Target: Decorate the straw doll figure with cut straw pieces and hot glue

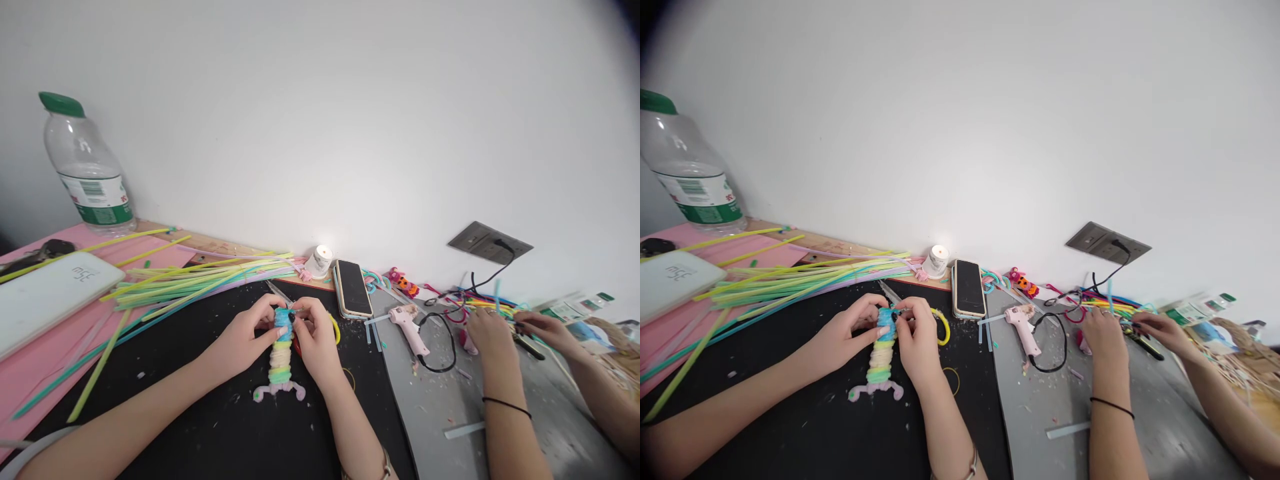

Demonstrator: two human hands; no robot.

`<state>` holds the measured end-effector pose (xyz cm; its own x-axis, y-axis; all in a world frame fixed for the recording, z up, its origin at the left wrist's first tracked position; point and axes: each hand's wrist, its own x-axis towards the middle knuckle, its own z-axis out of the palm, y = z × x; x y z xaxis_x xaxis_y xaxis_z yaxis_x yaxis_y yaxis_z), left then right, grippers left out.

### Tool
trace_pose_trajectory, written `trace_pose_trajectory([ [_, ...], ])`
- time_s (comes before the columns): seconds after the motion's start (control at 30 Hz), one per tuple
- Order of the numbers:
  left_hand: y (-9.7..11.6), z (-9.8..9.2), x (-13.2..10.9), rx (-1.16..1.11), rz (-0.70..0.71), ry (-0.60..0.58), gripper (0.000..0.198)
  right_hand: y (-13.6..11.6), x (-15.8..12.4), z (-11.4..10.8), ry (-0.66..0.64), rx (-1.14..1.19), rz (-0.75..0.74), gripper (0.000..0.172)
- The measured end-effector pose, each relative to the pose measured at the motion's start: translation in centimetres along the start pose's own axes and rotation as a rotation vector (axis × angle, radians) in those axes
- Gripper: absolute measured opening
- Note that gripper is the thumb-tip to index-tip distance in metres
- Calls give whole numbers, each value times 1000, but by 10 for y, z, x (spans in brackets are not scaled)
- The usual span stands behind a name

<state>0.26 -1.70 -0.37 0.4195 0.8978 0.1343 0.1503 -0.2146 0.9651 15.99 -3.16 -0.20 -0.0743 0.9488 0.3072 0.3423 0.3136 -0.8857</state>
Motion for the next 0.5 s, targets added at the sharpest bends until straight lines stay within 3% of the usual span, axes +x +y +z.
trace_pose_trajectory([
  [0.5,0,0,-2,-44,28,-3,24,-8,-2,1,-21,-53,-18,24],
])
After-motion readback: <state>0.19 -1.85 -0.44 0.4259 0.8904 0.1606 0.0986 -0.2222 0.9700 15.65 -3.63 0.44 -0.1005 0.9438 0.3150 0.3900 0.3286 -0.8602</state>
